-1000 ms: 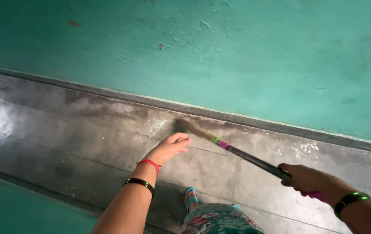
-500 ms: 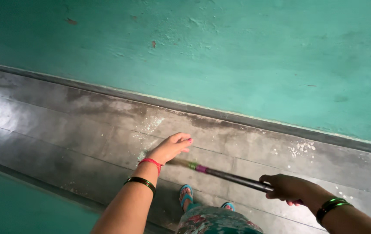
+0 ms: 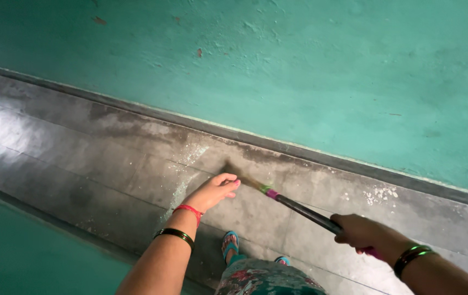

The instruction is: The person sweeps a tiled floor along a teal wall using a long-handled broom with a pink grip. They repeatedly sweep the same narrow strip of floor near the baseboard, moving the broom back and forth to gather dust and debris.

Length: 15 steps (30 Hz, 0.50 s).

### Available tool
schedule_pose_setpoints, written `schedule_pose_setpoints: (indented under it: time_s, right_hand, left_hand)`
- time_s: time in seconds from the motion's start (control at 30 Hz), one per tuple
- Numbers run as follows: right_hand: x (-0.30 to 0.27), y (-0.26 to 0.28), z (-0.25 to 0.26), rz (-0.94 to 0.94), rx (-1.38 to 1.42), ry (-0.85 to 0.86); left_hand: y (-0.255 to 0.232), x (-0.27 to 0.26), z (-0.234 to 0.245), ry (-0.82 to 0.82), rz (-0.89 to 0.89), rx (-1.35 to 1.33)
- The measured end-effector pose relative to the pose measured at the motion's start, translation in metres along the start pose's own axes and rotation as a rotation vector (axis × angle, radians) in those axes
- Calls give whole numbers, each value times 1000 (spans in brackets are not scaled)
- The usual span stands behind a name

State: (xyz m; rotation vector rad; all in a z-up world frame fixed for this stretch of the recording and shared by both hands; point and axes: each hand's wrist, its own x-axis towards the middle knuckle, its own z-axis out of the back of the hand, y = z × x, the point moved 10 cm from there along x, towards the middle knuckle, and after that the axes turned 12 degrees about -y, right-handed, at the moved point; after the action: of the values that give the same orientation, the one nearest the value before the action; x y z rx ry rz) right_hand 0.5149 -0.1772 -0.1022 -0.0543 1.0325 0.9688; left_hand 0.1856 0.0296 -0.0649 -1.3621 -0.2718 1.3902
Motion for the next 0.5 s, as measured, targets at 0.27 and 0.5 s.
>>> schedule_pose_setpoints:
  time_s: [0.27, 0.5]
  right_hand:
    - [-5, 29, 11, 77, -138, 2]
    - [14, 64, -50, 213, -416, 86]
  left_hand:
    - [-10, -21, 25, -100, -41, 69]
    - [6, -32, 49, -157, 17, 24]
